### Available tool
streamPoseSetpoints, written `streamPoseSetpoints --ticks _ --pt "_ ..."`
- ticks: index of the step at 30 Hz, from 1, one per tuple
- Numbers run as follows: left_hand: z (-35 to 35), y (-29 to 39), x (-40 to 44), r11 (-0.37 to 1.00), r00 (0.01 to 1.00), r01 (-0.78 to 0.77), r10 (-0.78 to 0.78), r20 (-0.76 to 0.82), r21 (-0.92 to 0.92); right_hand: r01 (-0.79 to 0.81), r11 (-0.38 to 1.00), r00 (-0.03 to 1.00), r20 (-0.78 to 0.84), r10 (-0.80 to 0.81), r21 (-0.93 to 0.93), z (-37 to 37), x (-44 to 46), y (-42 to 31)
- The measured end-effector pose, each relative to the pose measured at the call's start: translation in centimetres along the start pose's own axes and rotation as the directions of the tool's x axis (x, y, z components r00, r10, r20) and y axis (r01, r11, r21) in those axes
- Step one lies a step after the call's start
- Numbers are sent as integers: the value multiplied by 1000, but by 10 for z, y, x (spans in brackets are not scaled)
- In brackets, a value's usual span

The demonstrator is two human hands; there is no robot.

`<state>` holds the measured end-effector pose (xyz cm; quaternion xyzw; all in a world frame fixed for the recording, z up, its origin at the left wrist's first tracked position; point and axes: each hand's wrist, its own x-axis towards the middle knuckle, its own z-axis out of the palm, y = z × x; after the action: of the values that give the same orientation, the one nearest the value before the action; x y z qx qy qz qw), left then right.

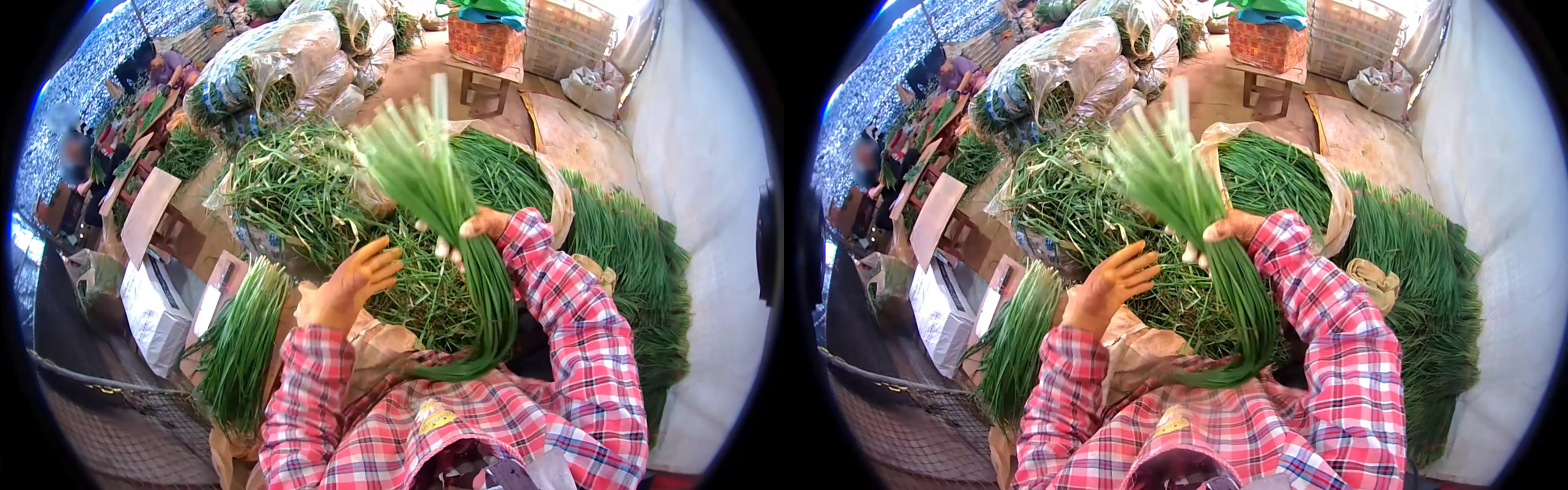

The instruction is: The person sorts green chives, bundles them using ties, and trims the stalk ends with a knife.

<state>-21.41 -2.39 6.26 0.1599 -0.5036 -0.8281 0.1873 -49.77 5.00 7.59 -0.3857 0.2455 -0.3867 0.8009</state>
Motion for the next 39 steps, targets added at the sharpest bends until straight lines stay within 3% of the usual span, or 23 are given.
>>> streamPoseSetpoints --ticks 2,4,6,7,8,9,10,12,13,14,16,17,18,20,21,26,29,32,34,35,37,38,39 --pt "-22 -34 21 958 995 -104 97 -36 -268 -187 981 982 26 189 -60 15 8 18" --pt "-13 -37 29 877 946 -314 257 -196 -365 -303 946 933 167 320 -119 24 23 61" --pt "-17 -34 26 801 979 -200 180 -91 -564 -328 939 940 138 313 103 38 22 100" --pt "-10 -31 23 849 973 -199 111 -202 -489 -323 939 946 54 319 121 39 18 107" --pt "-4 -26 20 893 949 -184 54 -310 -410 -159 987 982 -110 156 -19 38 22 117" --pt "-14 -32 17 858 941 -157 -21 -338 -489 -26 994 980 -198 5 -103 36 23 123" --pt "-8 -28 11 855 920 -214 14 -392 -473 101 975 950 -272 -154 -200 33 23 125" --pt "-19 -34 8 863 870 -148 -119 -479 -483 114 926 926 -298 -231 -361 28 18 124" --pt "-16 -32 7 861 873 -168 -96 -478 -480 -44 841 902 -384 -199 -539 58 17 102" --pt "-5 -26 5 866 867 -147 -121 -484 -478 -186 623 830 -461 -313 -760 73 22 99" --pt "-2 -27 5 864 858 -170 -108 -502 -474 -104 811 832 -498 -246 -575 76 24 93" --pt "-18 -35 3 828 915 -166 -74 -397 -536 14 845 831 -463 -307 -535 66 26 97" --pt "-34 -44 -1 789 956 -156 -30 -291 -595 -56 921 848 -505 -160 -385 55 21 94" --pt "-12 -29 -9 784 959 -189 18 -283 -592 53 995 922 -386 -14 90 52 14 84" --pt "-7 -25 -10 786 964 -212 69 -257 -581 40 988 927 -375 18 146 46 12 86" --pt "1 -33 4 781 972 -224 225 -72 -583 -112 993 925 -362 118 37 55 18 93" --pt "7 -27 2 818 964 -257 252 -82 -514 -157 984 935 -311 174 79 46 23 102" --pt "5 -24 2 810 956 -274 290 -52 -519 -204 971 919 -366 145 -127 50 23 87" --pt "-2 -23 2 812 953 -294 291 -86 -504 -136 823 851 -490 -188 -551 64 11 59" --pt "-3 -22 1 804 950 -308 290 -115 -509 -136 825 851 -491 -187 -549 68 11 52" --pt "-10 -19 1 829 954 -299 255 -157 -473 161 290 865 -7 -502 -944 75 15 43" --pt "-7 -14 2 853 955 -288 223 -196 -435 -76 -42 858 -43 -511 -996 90 24 47" --pt "1 -9 3 854 945 -308 221 -243 -420 -113 -151 877 -27 -480 -982 97 33 47"
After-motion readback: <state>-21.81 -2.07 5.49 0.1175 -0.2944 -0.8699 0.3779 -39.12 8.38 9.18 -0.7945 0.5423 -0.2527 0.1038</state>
